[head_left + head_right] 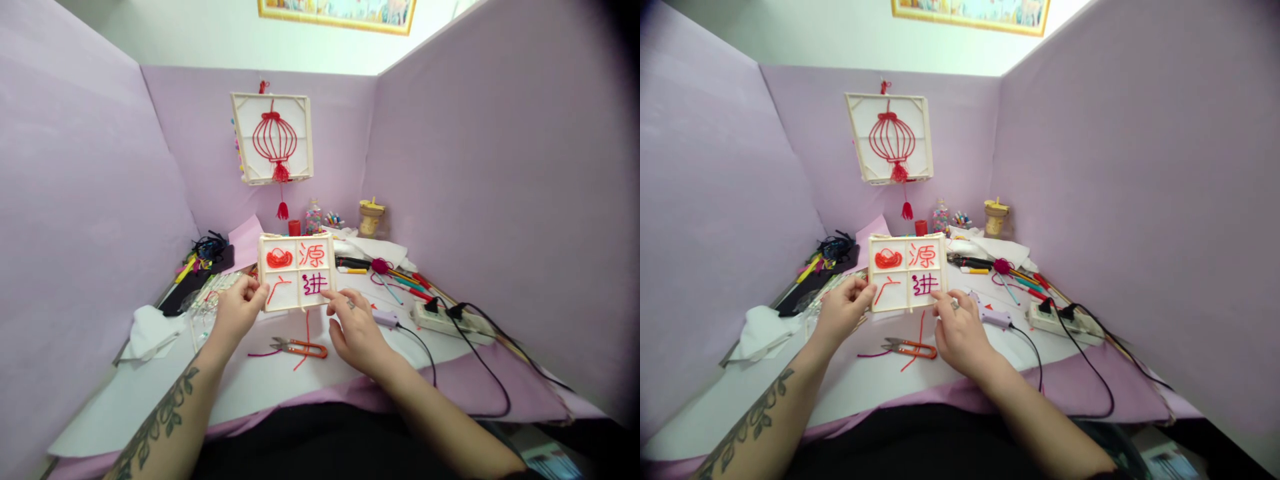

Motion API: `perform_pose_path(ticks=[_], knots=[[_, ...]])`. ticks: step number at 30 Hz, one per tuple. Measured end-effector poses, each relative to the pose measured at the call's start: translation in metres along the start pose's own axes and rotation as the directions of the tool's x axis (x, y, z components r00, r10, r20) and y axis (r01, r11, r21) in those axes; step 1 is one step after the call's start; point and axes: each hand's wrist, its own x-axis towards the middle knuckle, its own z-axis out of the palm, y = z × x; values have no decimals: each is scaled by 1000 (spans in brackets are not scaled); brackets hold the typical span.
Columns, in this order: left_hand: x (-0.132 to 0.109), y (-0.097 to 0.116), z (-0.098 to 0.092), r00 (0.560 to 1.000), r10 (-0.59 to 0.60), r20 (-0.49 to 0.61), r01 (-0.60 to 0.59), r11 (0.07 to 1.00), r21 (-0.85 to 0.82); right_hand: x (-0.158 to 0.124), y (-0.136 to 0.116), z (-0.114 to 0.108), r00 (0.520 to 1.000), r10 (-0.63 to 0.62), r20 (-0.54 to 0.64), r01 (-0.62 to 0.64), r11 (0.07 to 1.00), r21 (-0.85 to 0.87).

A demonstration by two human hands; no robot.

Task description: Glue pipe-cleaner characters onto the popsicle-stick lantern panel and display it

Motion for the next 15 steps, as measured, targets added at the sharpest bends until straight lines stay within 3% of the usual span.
perform_pose_path(ticks=[15], knots=[[0,1,0,1000,1,-2,-1,1000,2,-2,-1,1,999,-28,-22,28,999,-26]])
